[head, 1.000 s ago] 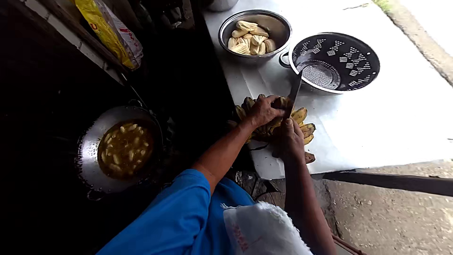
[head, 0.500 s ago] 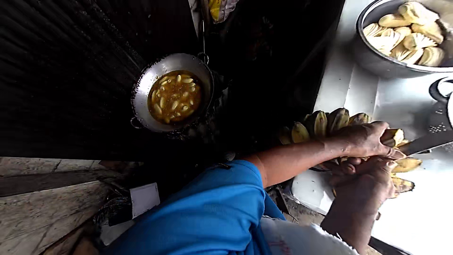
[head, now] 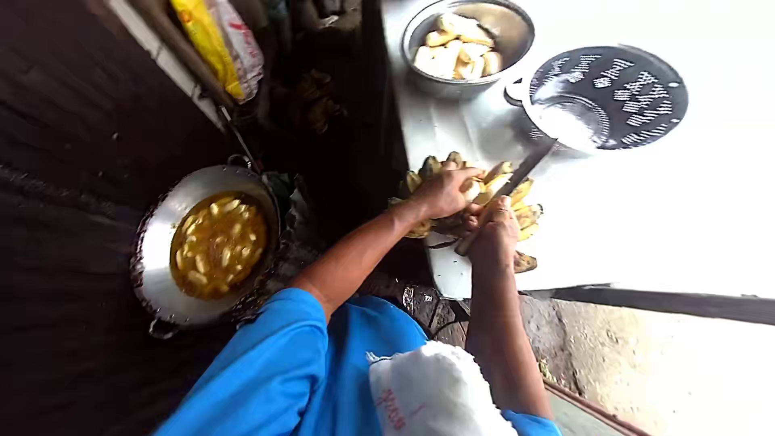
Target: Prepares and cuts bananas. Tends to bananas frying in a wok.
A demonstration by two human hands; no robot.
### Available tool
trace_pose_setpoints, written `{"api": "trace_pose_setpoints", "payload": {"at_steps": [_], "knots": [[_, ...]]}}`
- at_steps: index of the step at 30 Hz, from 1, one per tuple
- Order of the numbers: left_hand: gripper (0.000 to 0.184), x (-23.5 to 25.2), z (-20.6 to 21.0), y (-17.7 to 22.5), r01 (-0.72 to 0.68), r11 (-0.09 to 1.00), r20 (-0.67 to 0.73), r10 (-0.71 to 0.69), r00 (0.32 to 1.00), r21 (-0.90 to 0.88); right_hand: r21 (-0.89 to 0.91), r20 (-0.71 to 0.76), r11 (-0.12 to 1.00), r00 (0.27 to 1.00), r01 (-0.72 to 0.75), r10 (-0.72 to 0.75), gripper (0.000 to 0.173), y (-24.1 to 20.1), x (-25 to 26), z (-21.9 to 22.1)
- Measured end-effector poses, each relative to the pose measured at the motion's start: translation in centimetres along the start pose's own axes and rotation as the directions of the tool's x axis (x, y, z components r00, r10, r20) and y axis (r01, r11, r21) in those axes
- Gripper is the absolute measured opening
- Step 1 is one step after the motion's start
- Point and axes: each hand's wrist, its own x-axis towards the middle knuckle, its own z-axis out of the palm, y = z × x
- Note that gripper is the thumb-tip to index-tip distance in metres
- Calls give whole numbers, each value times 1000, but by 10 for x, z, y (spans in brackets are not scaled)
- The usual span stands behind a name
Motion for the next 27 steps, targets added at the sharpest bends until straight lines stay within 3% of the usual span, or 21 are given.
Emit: {"api": "trace_pose_setpoints", "payload": {"at_steps": [3, 7, 9, 12, 14, 15, 18, 21, 22, 24, 27], "knots": [[62, 5, 5, -25, -11, 940, -76, -16, 997, -341, -43, 41, 993, 993, 114, -112, 38, 0, -18, 2], [66, 7, -4, -35, 95, 817, 43, -86, 995, -568, -298, 57, 931, 977, 212, -205, 96, 10, -3, 14], [71, 2, -8, -37, 91, 810, 99, -41, 994, -579, -508, 18, 837, 974, 202, -224, 106, 10, 1, 15], [77, -22, -9, -33, -6, 833, 112, 82, 990, -553, -746, -2, 631, 947, 212, -321, 94, 2, -24, 16], [71, -56, -6, -22, -1, 797, 86, 67, 994, -604, -806, 46, 541, 937, 240, -347, 81, 1, -49, 22], [64, -78, -4, -14, 38, 769, 56, -3, 998, -639, -807, 82, 534, 943, 253, -323, 75, 4, -61, 26], [41, -119, 4, -15, 167, 523, 4, -298, 955, -836, -717, 196, 648, 967, 256, -164, 67, 16, -88, 43], [31, -136, -18, -69, 151, 113, 75, -498, 864, -982, -567, 282, 796, 958, 212, -54, 49, 22, -110, 57], [30, -148, -29, -96, 117, 28, 79, -574, 815, -993, -540, 285, 818, 958, 197, -43, 44, 23, -113, 56], [28, -182, -54, -162, 33, -43, 54, -756, 652, -999, -491, 256, 857, 966, 157, -31, 38, 24, -114, 54], [26, -240, -86, -266, -191, -105, 37, -944, 329, -976, -460, 178, 885, 984, 76, 8, 34, 25, -109, 47]]}}
